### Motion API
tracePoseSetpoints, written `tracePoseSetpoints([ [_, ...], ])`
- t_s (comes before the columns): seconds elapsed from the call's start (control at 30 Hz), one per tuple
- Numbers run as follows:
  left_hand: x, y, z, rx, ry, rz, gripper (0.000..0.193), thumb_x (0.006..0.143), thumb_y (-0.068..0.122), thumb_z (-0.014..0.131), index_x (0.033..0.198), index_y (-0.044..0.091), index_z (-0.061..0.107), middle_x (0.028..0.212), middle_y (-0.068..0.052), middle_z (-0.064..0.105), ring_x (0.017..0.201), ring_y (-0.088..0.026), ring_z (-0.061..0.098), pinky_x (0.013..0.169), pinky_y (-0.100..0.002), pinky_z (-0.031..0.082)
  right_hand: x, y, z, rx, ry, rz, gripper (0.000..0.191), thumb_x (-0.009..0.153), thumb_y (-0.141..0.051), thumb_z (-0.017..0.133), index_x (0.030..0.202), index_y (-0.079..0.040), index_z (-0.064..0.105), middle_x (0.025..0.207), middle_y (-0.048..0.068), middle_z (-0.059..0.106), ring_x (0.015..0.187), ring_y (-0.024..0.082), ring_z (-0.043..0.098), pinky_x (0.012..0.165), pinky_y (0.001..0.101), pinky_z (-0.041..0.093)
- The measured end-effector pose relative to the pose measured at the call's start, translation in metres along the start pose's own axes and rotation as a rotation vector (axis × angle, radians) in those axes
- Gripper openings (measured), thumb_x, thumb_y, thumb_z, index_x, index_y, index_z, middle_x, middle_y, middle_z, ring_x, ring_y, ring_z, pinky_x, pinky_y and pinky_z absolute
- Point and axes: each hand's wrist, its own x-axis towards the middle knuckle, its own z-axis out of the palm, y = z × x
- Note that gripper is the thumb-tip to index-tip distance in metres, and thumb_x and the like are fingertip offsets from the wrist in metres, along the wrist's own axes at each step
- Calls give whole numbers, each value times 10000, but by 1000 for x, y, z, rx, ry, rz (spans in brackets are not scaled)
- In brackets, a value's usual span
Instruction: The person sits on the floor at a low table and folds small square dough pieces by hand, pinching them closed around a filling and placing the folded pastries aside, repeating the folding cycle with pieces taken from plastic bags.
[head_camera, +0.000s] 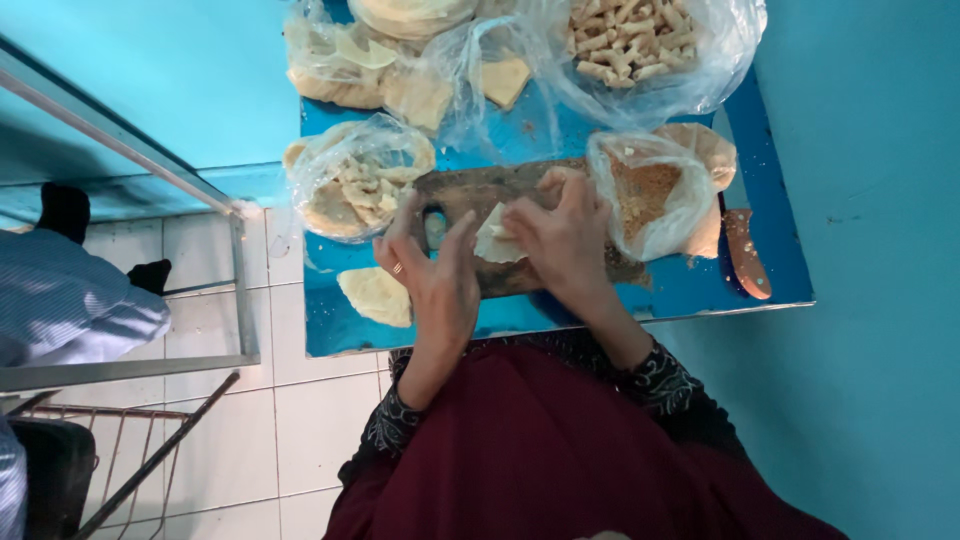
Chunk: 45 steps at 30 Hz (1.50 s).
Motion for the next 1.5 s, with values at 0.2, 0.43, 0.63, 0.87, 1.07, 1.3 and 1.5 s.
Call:
tracePoseSetpoints([
  [0.2,-6,-5,2,13,-47,-28,282,945,83,725,1214,170,725,1552,-210,403,1437,-396,378,1189,-663,178,-7,5,-3,2,44,-168,163,815,-320,795,947,-224,798,1189,81,556,1124,305,515,871,477,387],
  [0.43,-10,-1,1,-36,-157,63,346,955,122,732,1299,161,728,1554,-217,402,1364,-380,392,1188,-656,177,-7,23,-12,374,-175,-101,184,940,-256,760,978,-77,737,1166,99,597,1063,269,591,906,382,474],
  [0.63,-11,-1,-2,-112,-150,69,171,938,141,757,1105,115,731,1523,-160,460,1406,-346,421,1192,-605,209,-17,35,-16,1064,-589,391,246,1021,-218,648,1114,-17,757,995,44,753,925,88,677,814,239,539],
  [0.87,-19,0,1,-139,-118,24,131,947,124,741,1069,76,738,1509,-196,456,1429,-376,389,1217,-571,217,-25,21,-1,1130,-456,472,223,968,-129,708,1135,18,707,995,35,749,914,80,707,803,235,572],
  [1.07,-25,1,3,-105,-119,16,131,932,140,752,1045,73,749,1508,-203,475,1420,-383,398,1200,-538,229,-30,20,-4,1044,-435,340,246,950,-120,722,1166,-9,682,1035,-2,735,939,50,690,802,233,570],
  [1.3,-25,-17,-6,40,-141,-13,356,921,286,783,1178,47,724,1463,-201,491,1353,-392,405,1144,-567,246,10,53,-48,607,-34,226,300,1015,-131,728,1299,-69,653,1216,121,672,1055,166,669,844,284,573],
  [1.5,-38,-26,8,313,-168,-31,345,916,309,754,1163,69,732,1395,-180,518,1315,-396,414,1123,-656,211,-2,52,-50,349,98,51,497,1078,-48,620,1551,-94,474,1500,209,571,1301,242,643,1002,351,577],
])
